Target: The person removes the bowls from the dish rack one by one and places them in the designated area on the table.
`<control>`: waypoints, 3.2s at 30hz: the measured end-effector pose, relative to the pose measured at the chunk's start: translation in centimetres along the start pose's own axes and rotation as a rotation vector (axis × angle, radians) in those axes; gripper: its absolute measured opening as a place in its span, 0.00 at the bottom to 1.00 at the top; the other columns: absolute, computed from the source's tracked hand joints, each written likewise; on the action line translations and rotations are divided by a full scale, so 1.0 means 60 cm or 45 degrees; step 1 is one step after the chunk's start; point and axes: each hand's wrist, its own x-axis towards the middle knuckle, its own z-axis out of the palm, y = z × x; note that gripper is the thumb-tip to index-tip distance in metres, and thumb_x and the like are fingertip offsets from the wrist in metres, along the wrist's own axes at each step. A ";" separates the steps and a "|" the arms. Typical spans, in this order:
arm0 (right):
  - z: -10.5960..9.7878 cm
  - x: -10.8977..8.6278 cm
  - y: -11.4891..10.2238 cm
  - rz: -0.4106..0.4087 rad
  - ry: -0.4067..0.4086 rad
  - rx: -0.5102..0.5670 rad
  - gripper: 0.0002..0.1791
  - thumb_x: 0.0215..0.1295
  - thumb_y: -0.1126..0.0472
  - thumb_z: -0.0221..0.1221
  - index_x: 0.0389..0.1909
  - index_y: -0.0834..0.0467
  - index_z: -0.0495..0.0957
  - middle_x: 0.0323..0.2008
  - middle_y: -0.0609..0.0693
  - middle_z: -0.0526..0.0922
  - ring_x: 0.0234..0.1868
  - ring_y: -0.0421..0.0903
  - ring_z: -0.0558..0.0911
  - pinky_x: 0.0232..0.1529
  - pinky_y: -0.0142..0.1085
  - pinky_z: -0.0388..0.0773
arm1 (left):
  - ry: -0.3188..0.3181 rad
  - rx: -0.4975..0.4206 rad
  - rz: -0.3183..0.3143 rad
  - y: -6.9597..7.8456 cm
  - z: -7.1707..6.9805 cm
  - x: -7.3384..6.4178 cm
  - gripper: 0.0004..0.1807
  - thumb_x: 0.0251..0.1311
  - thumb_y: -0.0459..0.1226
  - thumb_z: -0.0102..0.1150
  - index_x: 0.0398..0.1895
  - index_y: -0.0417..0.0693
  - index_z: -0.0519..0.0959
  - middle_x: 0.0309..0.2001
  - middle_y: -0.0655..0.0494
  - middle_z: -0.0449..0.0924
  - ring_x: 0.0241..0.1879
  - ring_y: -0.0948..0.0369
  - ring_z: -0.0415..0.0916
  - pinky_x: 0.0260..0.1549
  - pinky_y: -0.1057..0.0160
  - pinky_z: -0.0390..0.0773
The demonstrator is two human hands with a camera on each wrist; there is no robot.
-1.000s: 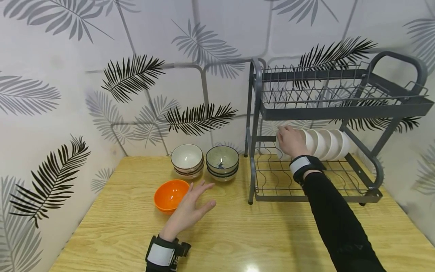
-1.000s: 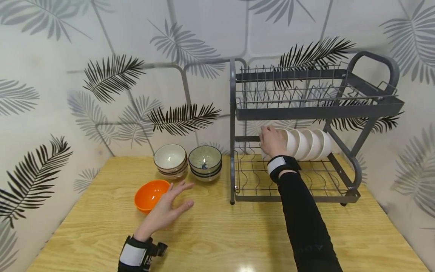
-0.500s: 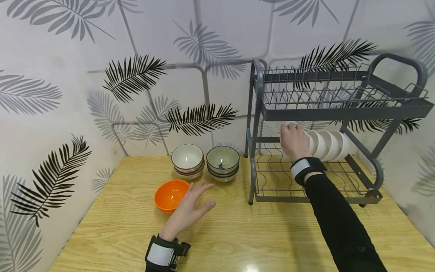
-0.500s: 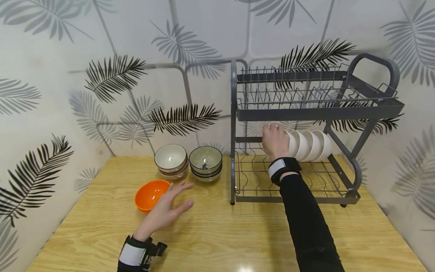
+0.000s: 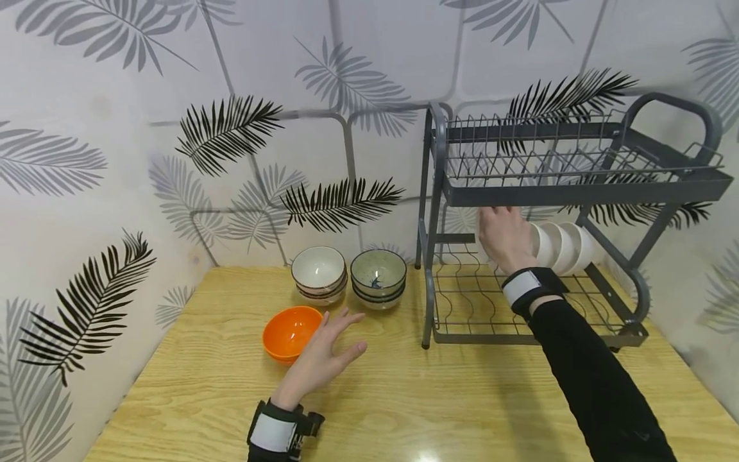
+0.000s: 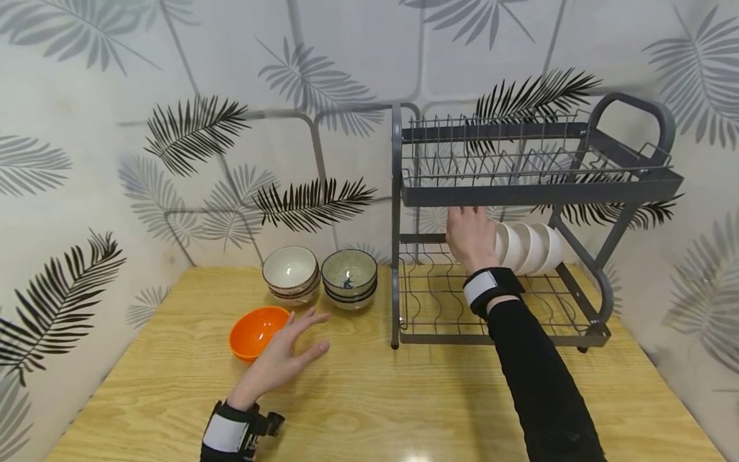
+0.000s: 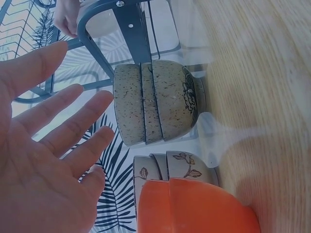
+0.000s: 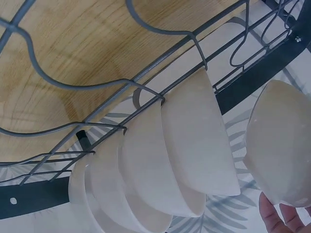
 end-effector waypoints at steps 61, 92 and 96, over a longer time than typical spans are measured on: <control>-0.097 -0.111 -0.051 0.162 0.185 0.742 0.19 0.74 0.62 0.45 0.53 0.68 0.77 0.49 0.67 0.80 0.48 0.64 0.75 0.49 0.61 0.72 | 0.003 0.012 0.000 0.006 0.002 0.001 0.27 0.62 0.41 0.60 0.64 0.43 0.71 0.64 0.47 0.71 0.69 0.51 0.54 0.71 0.43 0.42; -0.124 -0.203 -0.114 0.207 -0.127 1.290 0.19 0.76 0.62 0.44 0.54 0.70 0.76 0.48 0.67 0.80 0.42 0.58 0.80 0.30 0.43 0.84 | 0.016 0.026 0.101 0.044 -0.006 0.003 0.26 0.62 0.40 0.61 0.64 0.46 0.72 0.64 0.53 0.72 0.70 0.54 0.53 0.71 0.44 0.41; -0.119 -0.211 -0.123 0.224 -0.152 1.335 0.19 0.75 0.63 0.45 0.54 0.70 0.76 0.49 0.68 0.80 0.42 0.58 0.80 0.30 0.41 0.84 | 0.020 0.039 0.121 0.049 -0.007 0.004 0.26 0.62 0.39 0.61 0.63 0.46 0.72 0.63 0.53 0.72 0.70 0.57 0.52 0.71 0.46 0.41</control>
